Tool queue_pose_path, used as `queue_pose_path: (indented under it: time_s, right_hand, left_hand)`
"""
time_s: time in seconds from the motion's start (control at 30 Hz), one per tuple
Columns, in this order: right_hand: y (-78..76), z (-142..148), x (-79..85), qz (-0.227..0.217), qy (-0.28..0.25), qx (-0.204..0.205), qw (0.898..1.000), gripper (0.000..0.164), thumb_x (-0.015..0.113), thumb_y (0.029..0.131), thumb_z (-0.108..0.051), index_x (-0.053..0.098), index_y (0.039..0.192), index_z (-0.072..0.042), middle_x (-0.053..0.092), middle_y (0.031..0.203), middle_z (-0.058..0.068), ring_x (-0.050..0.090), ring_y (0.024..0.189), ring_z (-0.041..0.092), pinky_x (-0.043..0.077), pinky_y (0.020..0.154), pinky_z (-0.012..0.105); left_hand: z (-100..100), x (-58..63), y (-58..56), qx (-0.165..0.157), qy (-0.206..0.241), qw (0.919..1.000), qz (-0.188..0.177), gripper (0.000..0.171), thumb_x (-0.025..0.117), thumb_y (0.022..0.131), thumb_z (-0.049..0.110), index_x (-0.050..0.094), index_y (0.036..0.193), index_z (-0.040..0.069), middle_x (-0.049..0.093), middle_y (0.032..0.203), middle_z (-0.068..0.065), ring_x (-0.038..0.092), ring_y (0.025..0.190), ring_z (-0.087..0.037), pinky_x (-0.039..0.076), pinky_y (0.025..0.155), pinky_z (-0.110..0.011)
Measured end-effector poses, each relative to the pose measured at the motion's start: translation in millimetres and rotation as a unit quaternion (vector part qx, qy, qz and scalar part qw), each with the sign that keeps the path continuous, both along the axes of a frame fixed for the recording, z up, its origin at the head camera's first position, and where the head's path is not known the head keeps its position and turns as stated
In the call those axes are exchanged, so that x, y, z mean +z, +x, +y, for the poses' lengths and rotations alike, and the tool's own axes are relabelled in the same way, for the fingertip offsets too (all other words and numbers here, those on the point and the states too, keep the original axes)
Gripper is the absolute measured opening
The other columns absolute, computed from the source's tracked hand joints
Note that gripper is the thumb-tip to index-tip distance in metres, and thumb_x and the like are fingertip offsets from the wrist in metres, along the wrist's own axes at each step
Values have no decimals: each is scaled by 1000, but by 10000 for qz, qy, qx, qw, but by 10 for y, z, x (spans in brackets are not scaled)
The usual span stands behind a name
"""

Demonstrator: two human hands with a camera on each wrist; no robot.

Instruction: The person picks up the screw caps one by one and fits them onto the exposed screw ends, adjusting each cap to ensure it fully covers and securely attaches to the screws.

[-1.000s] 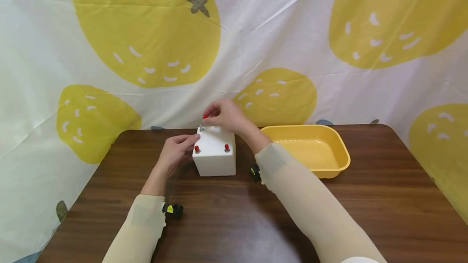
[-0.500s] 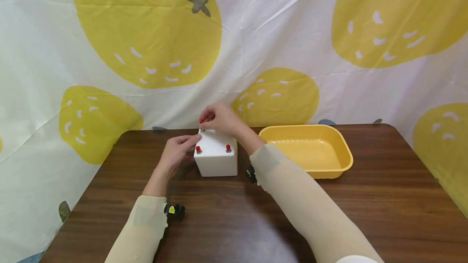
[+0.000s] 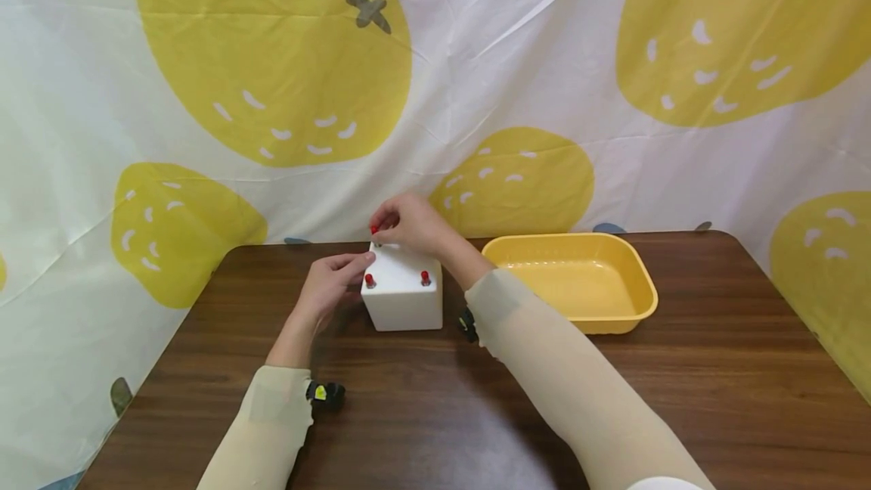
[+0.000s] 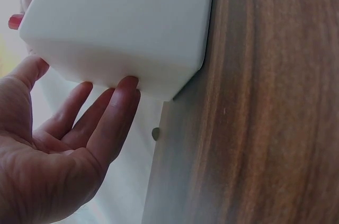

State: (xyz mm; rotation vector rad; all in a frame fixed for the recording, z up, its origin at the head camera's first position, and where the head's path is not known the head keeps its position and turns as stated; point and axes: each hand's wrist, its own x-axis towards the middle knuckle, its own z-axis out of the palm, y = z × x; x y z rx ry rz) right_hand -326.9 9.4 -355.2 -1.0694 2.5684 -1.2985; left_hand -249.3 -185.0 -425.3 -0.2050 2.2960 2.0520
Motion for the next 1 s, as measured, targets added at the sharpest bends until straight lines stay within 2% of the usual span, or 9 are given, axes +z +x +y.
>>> queue_pose_path:
  time_s: [0.3,0.73,1.0]
  right_hand:
    - [-7,11,-27,277,248,0,9993,11,84,93,-9,81,103,-4,78,94,3,68,88,17,55,80,30]
    - [7,-25,-45,163,502,-67,9986,10,84,93,-11,81,102,-6,76,92,2,66,88,17,54,78,29]
    - [11,-8,-48,184,464,-42,9987,11,82,95,-13,81,103,-6,76,94,1,66,90,17,54,81,30]
  left_hand:
    - [-1,14,4,26,-66,10000,-15,51,79,97,43,75,128,3,73,126,-14,72,108,-27,65,82,-44]
    - [-14,6,11,-6,-35,10000,3,50,78,98,42,75,128,2,72,127,-15,72,109,-28,65,84,-45]
    - [-16,-6,3,-10,-60,10000,30,51,79,97,43,75,127,3,73,127,-15,72,109,-28,64,84,-46]
